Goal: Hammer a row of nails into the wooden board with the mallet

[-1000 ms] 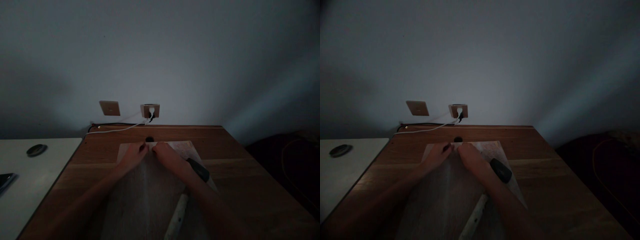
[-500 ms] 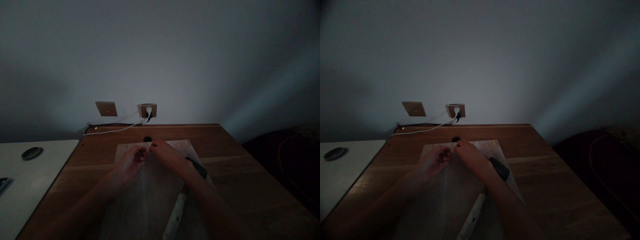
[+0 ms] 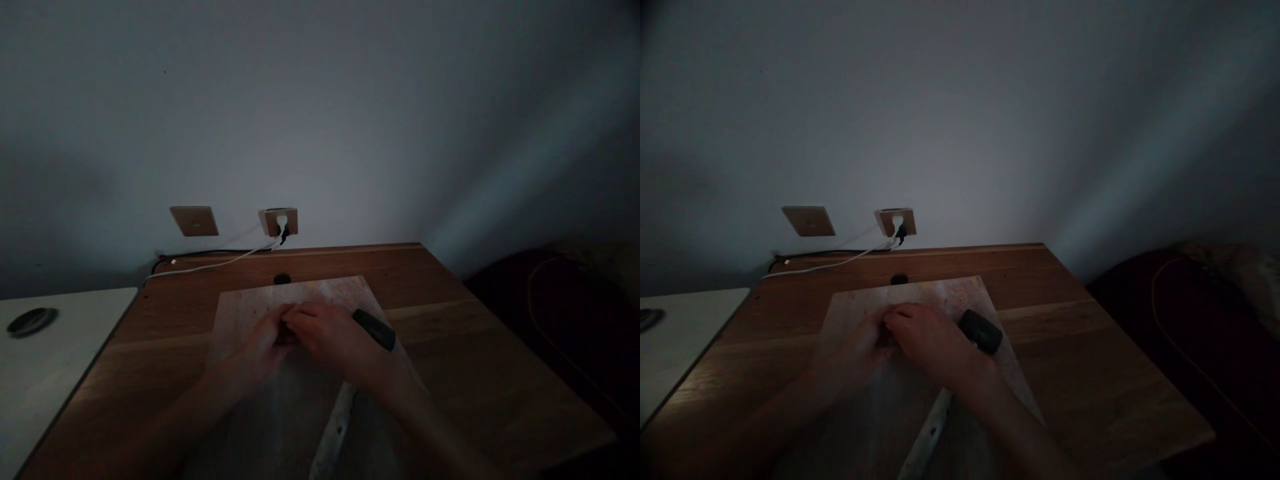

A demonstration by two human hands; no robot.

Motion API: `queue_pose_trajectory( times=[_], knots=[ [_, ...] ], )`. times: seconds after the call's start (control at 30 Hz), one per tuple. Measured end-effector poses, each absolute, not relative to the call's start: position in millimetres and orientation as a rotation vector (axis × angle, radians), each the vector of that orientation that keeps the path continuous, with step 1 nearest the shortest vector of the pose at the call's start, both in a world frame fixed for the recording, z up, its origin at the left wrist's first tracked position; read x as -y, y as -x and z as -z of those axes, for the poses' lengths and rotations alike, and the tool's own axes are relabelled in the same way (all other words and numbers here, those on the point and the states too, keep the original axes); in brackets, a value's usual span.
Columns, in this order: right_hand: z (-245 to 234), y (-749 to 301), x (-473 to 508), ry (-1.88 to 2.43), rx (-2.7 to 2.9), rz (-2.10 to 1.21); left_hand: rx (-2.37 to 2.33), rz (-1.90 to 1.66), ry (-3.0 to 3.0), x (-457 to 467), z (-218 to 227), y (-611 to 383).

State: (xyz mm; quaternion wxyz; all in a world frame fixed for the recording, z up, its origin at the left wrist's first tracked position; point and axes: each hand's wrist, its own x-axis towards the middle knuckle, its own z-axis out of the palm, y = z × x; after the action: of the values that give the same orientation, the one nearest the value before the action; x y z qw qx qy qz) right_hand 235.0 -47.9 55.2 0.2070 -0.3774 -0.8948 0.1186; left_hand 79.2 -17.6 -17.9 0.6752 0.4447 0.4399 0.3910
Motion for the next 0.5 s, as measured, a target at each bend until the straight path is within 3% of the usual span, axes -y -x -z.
queue_pose_trajectory(
  times=[0.13, 0.37, 0.5],
  knots=[
    [-65.2, -270.3, 69.4, 1.109, 2.108, -0.374, -1.135, -0.767, -1.369, 22.4, 12.2, -81.4],
    [-49.2, -331.0, 107.9, 1.372, 1.641, -0.546, -1.061, -0.481, -2.713, 39.7, 31.4, -77.7],
    [-26.6, -361.3, 129.1, 1.588, 1.524, -0.546, -0.923, -0.455, -2.911, 56.2, 30.1, -62.8]
  ],
)
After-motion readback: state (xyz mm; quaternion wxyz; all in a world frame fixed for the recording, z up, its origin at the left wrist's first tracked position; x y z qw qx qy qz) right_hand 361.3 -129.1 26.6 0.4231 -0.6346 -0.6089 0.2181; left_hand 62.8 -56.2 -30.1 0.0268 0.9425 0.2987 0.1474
